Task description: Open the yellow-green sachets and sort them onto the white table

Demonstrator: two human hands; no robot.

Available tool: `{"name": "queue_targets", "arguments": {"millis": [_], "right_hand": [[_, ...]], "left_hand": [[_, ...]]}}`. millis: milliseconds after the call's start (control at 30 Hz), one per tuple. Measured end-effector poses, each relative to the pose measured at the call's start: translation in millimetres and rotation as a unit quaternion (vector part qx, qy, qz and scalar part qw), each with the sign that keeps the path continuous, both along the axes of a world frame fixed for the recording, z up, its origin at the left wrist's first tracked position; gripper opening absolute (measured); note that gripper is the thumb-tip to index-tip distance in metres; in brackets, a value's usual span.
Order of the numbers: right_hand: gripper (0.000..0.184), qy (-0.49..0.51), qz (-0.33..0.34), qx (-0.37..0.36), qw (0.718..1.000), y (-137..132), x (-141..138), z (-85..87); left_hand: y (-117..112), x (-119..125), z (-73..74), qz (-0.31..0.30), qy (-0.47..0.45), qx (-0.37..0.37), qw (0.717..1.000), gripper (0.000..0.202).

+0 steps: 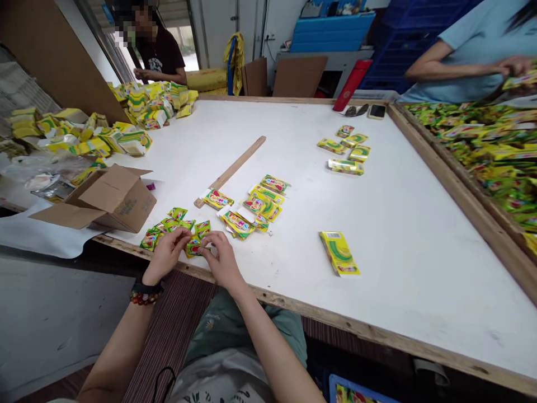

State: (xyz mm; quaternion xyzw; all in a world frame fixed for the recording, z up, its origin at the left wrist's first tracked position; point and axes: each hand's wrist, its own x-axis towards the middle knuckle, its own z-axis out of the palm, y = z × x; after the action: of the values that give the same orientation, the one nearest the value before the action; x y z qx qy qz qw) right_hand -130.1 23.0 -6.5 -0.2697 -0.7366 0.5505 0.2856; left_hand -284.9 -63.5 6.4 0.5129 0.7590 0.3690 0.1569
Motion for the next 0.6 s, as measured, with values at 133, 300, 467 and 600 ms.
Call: {"name": "queue_targets", "arguments": {"millis": [133, 300, 467, 600], "right_hand": [[0.017, 0.055, 0.007, -0.144, 0.988, 3.6, 15.4, 4.6], [0.036, 0.06, -0.054, -0.198, 0.977, 3.2, 50.5, 7.3], [0.033, 0.068, -0.115, -0.259, 0.957, 9.4, 90.5, 14.6], [0.031, 0.113, -0.207, -0.256, 0.937, 14.9, 117.9, 21.5]], "left_hand": [[13.6, 24.8, 6.9, -0.046, -0.146, 0.047, 0.987, 0.026], [29.0, 57.1, 13.4, -0.113, -0.348, 0.011, 0.931, 0.04], [72.9, 80.4, 14.3, -0.092, -0.205, 0.032, 0.974, 0.025], [121.1, 71.4, 23.0, -0.008, 0.089, 0.08, 0.993, 0.049]]}}
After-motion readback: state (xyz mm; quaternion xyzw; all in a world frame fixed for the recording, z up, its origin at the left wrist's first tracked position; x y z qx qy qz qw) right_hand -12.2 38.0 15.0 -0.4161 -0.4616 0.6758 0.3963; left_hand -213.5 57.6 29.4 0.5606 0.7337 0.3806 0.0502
